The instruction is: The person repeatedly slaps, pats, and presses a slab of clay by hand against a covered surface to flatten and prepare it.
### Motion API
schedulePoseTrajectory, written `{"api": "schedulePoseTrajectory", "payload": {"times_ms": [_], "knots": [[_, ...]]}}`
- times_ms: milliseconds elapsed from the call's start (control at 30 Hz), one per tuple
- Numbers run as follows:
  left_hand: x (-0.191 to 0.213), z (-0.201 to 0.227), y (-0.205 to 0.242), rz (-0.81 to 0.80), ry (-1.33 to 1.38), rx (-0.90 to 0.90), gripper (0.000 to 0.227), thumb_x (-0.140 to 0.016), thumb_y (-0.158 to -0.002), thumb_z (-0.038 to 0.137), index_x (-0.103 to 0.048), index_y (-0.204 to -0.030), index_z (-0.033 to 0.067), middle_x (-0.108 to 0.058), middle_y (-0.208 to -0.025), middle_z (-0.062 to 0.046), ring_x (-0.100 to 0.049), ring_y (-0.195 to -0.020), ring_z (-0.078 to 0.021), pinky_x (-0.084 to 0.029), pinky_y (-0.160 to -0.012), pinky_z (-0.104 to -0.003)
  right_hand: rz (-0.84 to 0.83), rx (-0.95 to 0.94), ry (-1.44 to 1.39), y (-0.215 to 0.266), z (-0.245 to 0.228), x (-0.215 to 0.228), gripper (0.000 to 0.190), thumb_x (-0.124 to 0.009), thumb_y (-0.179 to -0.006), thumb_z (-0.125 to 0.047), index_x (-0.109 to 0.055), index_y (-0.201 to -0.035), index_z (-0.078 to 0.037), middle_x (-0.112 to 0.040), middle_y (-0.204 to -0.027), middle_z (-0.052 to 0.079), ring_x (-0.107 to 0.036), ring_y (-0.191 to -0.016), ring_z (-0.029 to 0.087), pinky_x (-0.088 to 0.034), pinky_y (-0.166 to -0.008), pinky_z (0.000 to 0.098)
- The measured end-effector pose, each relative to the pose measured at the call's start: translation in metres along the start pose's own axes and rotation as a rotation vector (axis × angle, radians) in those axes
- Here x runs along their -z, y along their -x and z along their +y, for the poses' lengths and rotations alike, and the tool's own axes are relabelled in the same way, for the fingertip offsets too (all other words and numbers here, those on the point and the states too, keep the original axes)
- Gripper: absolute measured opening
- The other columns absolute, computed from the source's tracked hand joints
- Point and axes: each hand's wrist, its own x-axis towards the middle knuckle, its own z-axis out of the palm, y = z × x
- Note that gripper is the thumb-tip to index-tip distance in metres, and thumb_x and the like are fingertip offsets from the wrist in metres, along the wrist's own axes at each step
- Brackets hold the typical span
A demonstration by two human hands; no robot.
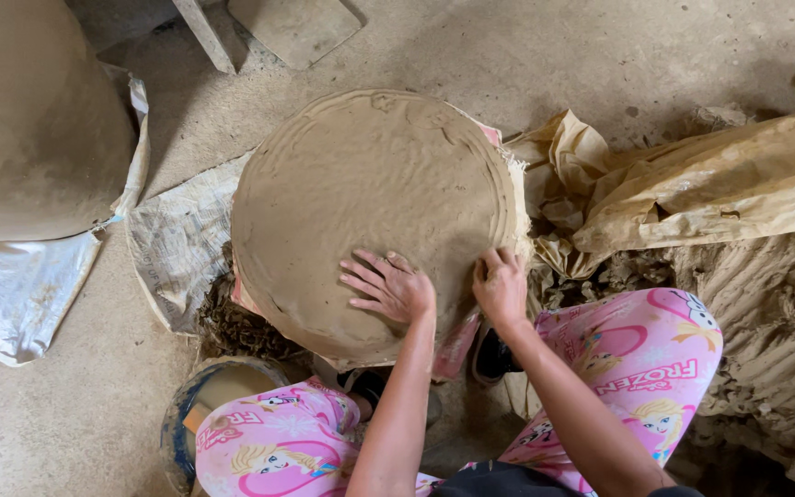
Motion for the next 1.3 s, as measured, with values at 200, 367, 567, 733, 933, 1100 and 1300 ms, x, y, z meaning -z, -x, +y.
{"api": "schedulePoseTrajectory", "payload": {"times_ms": [200,367,567,733,933,1100,1300], "knots": [[0.022,0.008,0.008,-0.273,0.26,0.031,0.086,-0.04,-0.099,0.052,-0.003,-0.165,0.0112,0.022,-0.166,-0.021,0.024,-0.151,-0.0431,0.013,-0.114,-0.068,-0.703,-0.273,-0.046,0.018,-0.049,0.047,0.018,-0.066,-0.095,-0.025,-0.072,-0.105,-0.012,-0.073,-0.111,0.01,-0.071,-0.102,0.028,-0.058,-0.094,0.0414],[0.072,-0.025,-0.057,-0.167,0.104,-0.38,0.071,-0.022,-0.109,0.057,-0.003,-0.168,0.0228,0.023,-0.171,-0.012,0.017,-0.16,-0.0323,0.016,-0.125,-0.059,-0.472,-0.053,-0.296,-0.031,-0.066,0.122,0.037,-0.059,-0.098,-0.036,-0.065,-0.127,-0.014,-0.07,-0.129,0.008,-0.068,-0.118,0.024,-0.055,-0.103,0.044],[0.059,-0.087,-0.12,-0.191,-0.293,-0.589,0.066,-0.023,-0.106,0.052,-0.016,-0.166,0.025,-0.001,-0.173,-0.004,0.0,-0.159,-0.0303,0.002,-0.124,-0.061,0.195,0.515,0.11,0.006,-0.074,0.111,0.061,-0.054,-0.102,-0.039,-0.044,-0.153,-0.008,-0.04,-0.15,0.02,-0.042,-0.143,0.028,-0.037,-0.119,0.0578],[0.018,-0.105,-0.112,-0.115,-0.325,-0.516,0.066,-0.028,-0.105,0.05,-0.023,-0.164,0.0207,-0.007,-0.173,-0.007,-0.006,-0.159,-0.0312,-0.004,-0.124,-0.061,-0.621,-0.486,-0.218,-0.027,-0.018,0.076,0.063,-0.059,-0.093,-0.061,-0.065,-0.143,-0.023,-0.077,-0.119,0.026,-0.077,-0.094,0.038,-0.062,-0.097,0.0453],[0.035,-0.08,-0.07,0.062,-0.273,-0.467,0.064,-0.029,-0.108,0.047,-0.027,-0.165,0.0174,-0.011,-0.174,-0.012,-0.011,-0.159,-0.0345,-0.006,-0.123,-0.062,-0.217,0.02,-0.049,-0.158,0.076,-0.006,0.037,-0.066,-0.096,-0.034,-0.071,-0.127,-0.015,-0.066,-0.128,0.021,-0.068,-0.097,0.04,-0.053,-0.095,0.0474],[0.083,-0.055,-0.082,-0.329,-0.205,-0.261,0.075,-0.026,-0.101,0.061,-0.014,-0.167,0.0273,-0.002,-0.176,-0.009,-0.022,-0.15,-0.0354,-0.018,-0.122,-0.056,-0.098,0.235,0.038,-0.168,0.079,-0.055,0.017,-0.071,-0.095,-0.025,-0.075,-0.104,-0.012,-0.069,-0.107,0.017,-0.064,-0.11,0.039,-0.053,-0.099,0.0433],[0.082,-0.083,-0.127,-0.199,-0.44,-0.553,0.067,-0.021,-0.104,0.057,-0.01,-0.164,0.0294,-0.001,-0.172,-0.005,-0.004,-0.156,-0.0339,-0.005,-0.123,-0.057,-0.06,0.306,0.186,-0.099,0.058,-0.035,0.025,-0.073,-0.088,-0.026,-0.07,-0.097,-0.003,-0.066,-0.101,0.018,-0.061,-0.097,0.042,-0.052,-0.091,0.05]]}}
